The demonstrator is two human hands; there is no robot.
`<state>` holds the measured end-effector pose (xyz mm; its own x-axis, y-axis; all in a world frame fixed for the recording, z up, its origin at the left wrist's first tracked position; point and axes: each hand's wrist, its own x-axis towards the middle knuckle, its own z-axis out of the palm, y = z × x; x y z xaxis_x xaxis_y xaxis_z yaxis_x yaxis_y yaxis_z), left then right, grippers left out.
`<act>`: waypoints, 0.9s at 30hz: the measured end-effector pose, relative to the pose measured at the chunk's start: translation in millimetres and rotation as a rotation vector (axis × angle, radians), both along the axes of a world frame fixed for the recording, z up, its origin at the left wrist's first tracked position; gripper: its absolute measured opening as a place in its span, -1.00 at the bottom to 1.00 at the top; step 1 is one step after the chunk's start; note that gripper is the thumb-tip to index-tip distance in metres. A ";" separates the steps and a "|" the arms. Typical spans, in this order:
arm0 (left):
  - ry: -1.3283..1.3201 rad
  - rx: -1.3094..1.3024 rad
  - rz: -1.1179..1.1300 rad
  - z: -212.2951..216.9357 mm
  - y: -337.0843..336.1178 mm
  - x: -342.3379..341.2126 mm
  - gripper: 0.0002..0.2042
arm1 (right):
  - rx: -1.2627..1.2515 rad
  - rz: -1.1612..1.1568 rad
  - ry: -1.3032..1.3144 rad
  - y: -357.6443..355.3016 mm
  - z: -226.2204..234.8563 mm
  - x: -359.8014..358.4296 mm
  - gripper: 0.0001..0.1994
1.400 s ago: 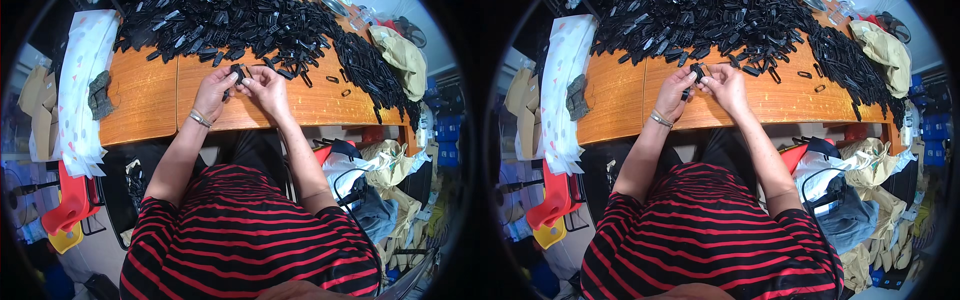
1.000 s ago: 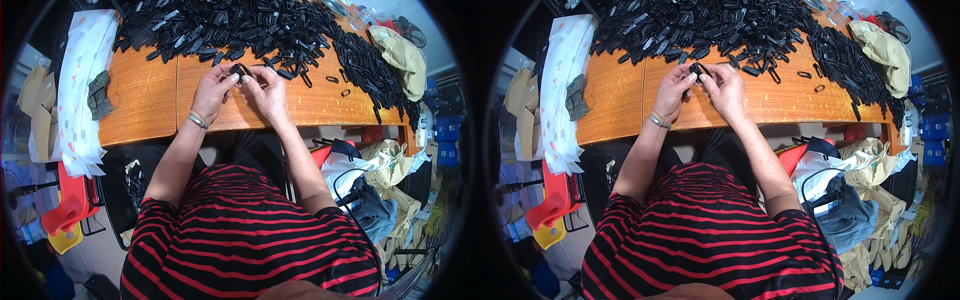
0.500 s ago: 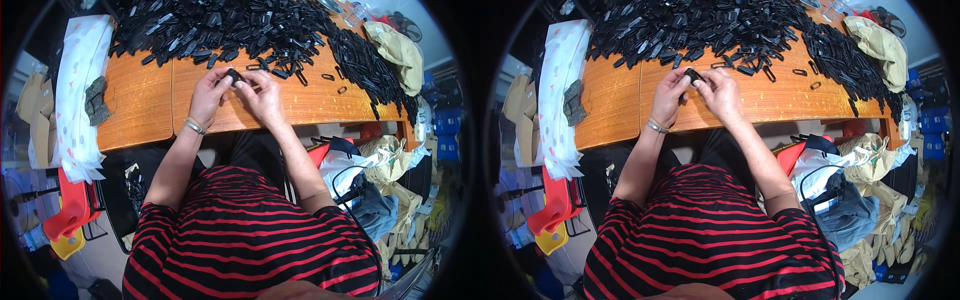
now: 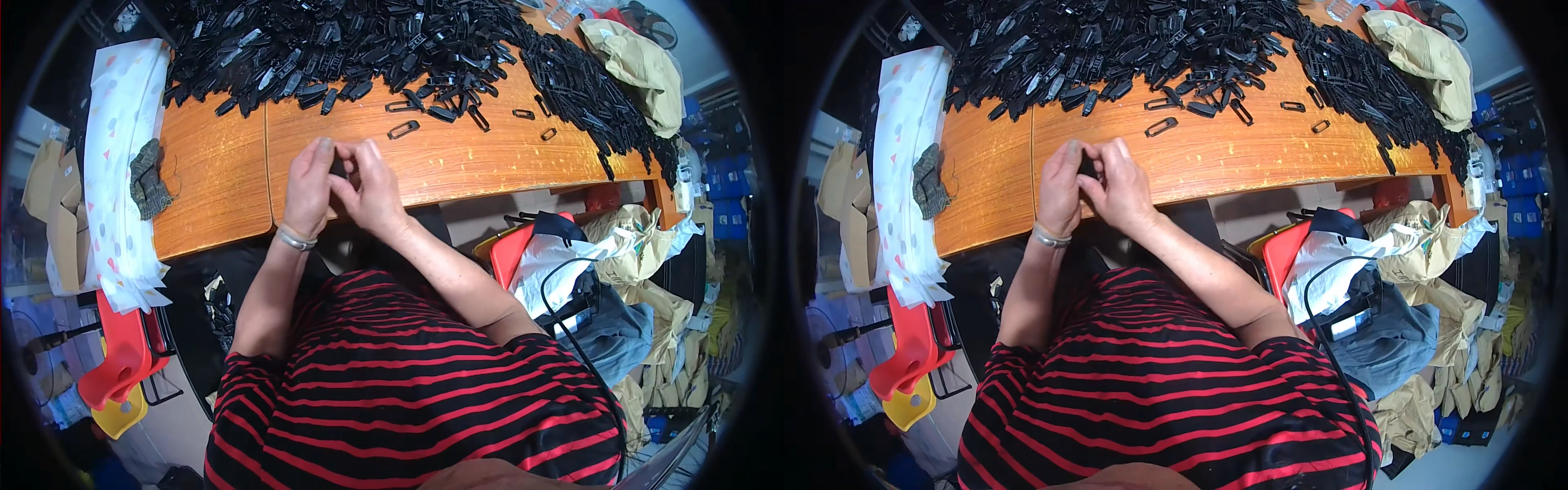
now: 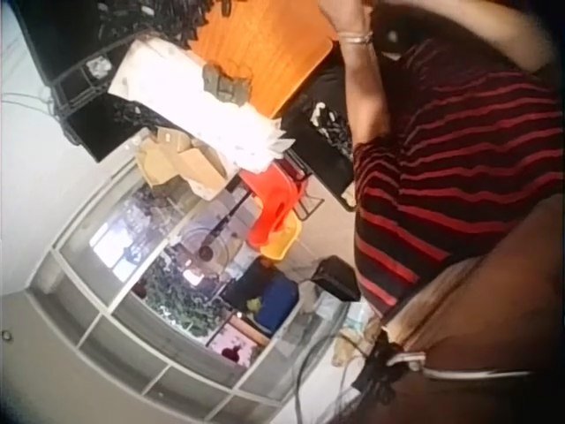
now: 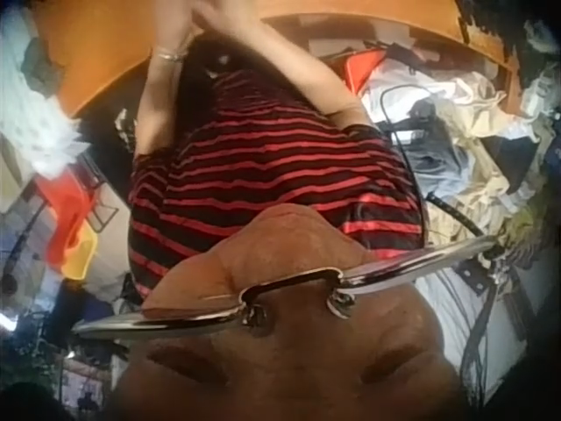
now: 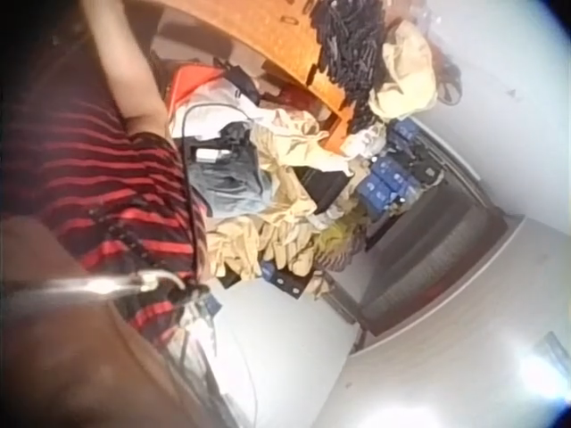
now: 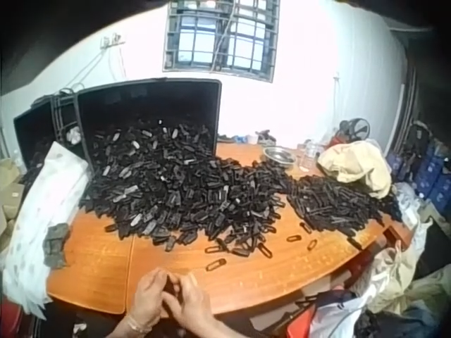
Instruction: Assembling small black plastic hardware components by hand at a workbench.
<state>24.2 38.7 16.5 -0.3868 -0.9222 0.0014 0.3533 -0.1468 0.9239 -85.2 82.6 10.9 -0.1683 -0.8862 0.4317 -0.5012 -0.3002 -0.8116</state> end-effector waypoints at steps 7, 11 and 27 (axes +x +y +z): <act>-0.150 0.079 0.061 11.3 19.6 80.2 -0.68 | 0.124 0.391 -0.178 5.7 1.2 10.8 -0.56; -0.986 -0.175 0.064 44.8 30.6 183.4 -0.65 | -0.058 0.185 0.225 2.9 14.9 -44.0 -0.74; -1.188 -0.905 0.384 6.2 -98.2 -12.8 -0.81 | 0.278 -0.083 0.587 -12.5 17.3 -87.8 -0.84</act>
